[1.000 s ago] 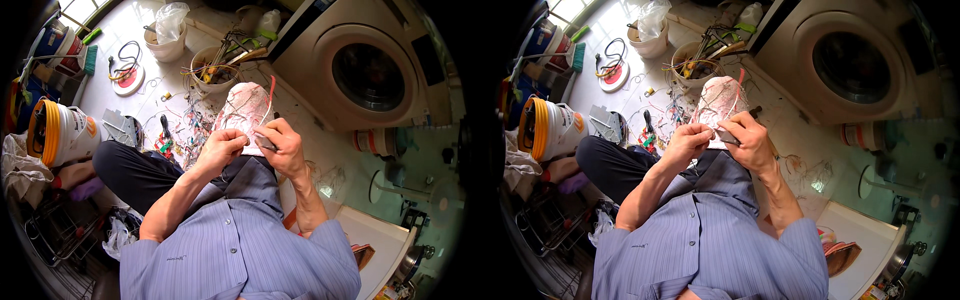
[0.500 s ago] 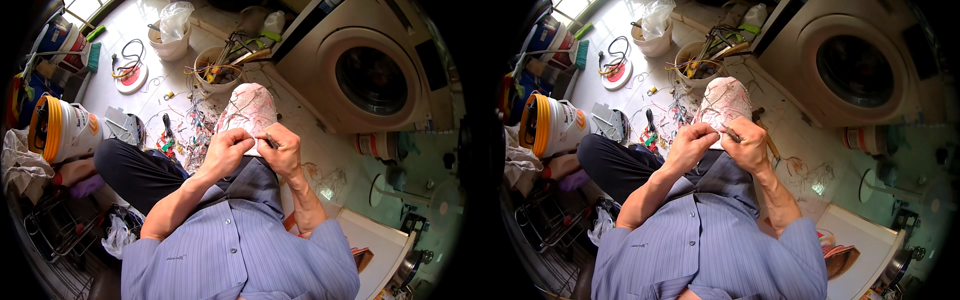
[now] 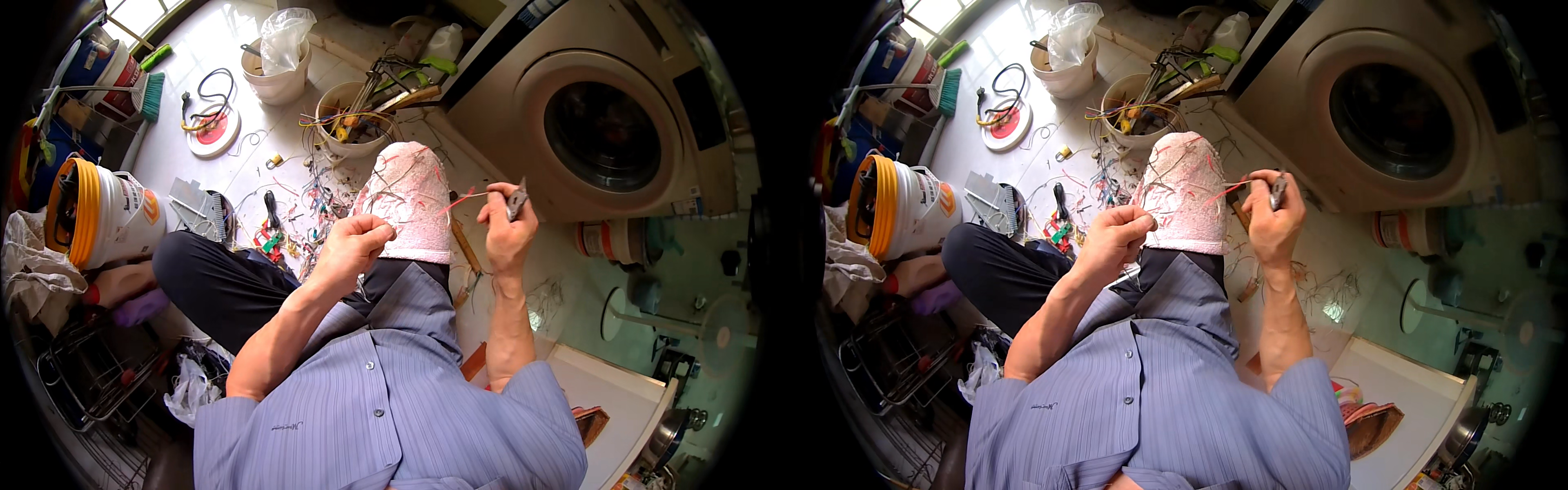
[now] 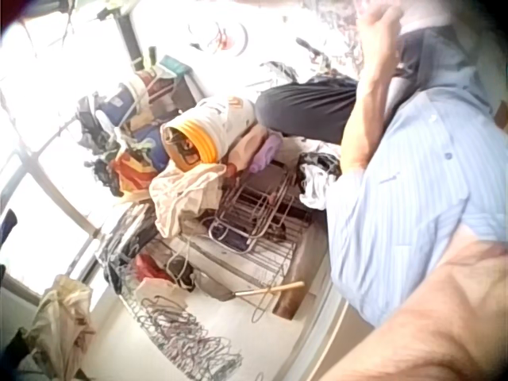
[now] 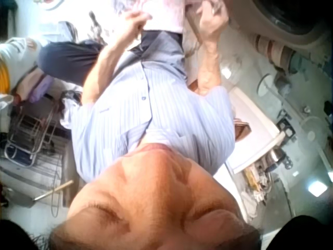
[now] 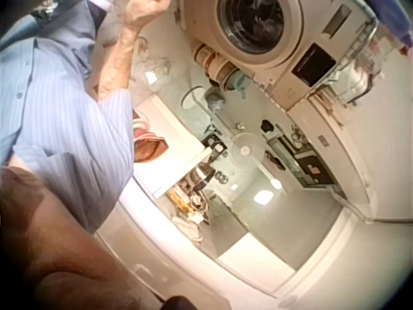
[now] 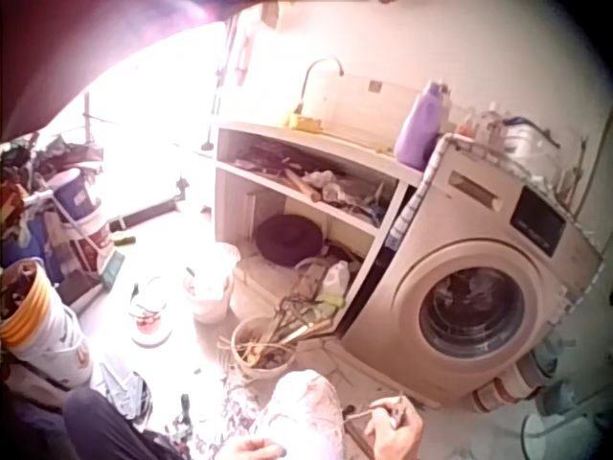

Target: The person sits on the floor and uses pliers to strip and twist colored wires together, working on a bundle wrapped in pink cloth.

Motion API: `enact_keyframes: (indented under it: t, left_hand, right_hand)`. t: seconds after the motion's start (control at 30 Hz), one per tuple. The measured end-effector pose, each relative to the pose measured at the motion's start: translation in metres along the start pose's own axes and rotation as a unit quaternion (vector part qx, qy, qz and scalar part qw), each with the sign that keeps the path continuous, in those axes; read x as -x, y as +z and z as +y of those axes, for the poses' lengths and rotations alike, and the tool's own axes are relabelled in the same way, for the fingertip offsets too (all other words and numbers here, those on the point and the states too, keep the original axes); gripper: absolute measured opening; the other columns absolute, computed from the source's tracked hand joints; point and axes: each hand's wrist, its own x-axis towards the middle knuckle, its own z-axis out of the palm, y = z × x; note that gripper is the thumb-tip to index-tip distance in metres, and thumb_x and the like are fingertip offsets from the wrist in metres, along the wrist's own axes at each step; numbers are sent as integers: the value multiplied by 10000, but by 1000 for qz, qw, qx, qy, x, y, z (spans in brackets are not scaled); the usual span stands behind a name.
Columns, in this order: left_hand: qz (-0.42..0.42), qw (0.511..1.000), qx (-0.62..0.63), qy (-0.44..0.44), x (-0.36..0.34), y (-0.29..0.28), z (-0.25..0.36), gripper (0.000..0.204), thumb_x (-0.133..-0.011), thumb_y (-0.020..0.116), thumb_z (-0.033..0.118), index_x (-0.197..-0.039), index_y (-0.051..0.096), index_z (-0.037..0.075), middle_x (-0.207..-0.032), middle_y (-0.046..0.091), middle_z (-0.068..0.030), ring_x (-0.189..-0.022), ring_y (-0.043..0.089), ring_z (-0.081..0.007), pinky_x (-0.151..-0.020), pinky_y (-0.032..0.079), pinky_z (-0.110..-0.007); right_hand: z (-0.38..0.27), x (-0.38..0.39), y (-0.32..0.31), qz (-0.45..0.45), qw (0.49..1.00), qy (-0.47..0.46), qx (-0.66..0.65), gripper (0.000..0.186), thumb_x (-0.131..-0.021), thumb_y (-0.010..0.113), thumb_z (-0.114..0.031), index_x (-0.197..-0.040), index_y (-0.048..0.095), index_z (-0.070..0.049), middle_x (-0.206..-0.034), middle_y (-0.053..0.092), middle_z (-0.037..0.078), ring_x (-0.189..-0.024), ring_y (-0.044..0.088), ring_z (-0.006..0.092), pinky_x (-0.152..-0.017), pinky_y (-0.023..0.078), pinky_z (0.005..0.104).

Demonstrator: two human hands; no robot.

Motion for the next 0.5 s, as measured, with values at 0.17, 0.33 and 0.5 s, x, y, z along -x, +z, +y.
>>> enact_keyframes:
  t: [0.17,0.33,0.5]
  left_hand:
    - [12,1000,2,1,-1,-7,1,157,-973,665,160,-898,678,23,-616,495,59,-487,363,-24,-442,244,-217]
    - [25,1000,-19,-1,-6,-12,-3,143,-970,664,151,-928,690,17,-622,501,60,-481,349,-23,-437,232,-217]
    - [6,1000,6,-28,-2,-13,4,133,-971,653,134,-961,700,10,-611,482,66,-467,326,-19,-423,215,-222]
  right_hand:
    - [8,-14,-18,41,994,-6,104,97,-937,684,-93,-985,685,-8,-750,614,15,-660,595,93,-591,456,258]
    - [-3,7,12,-130,961,-134,202,252,-843,771,-94,-1082,718,-37,-1020,682,106,-871,689,238,-761,564,342]
    - [25,22,43,-254,937,-199,137,173,-843,732,-77,-1008,708,-27,-981,694,142,-872,690,310,-764,561,380]
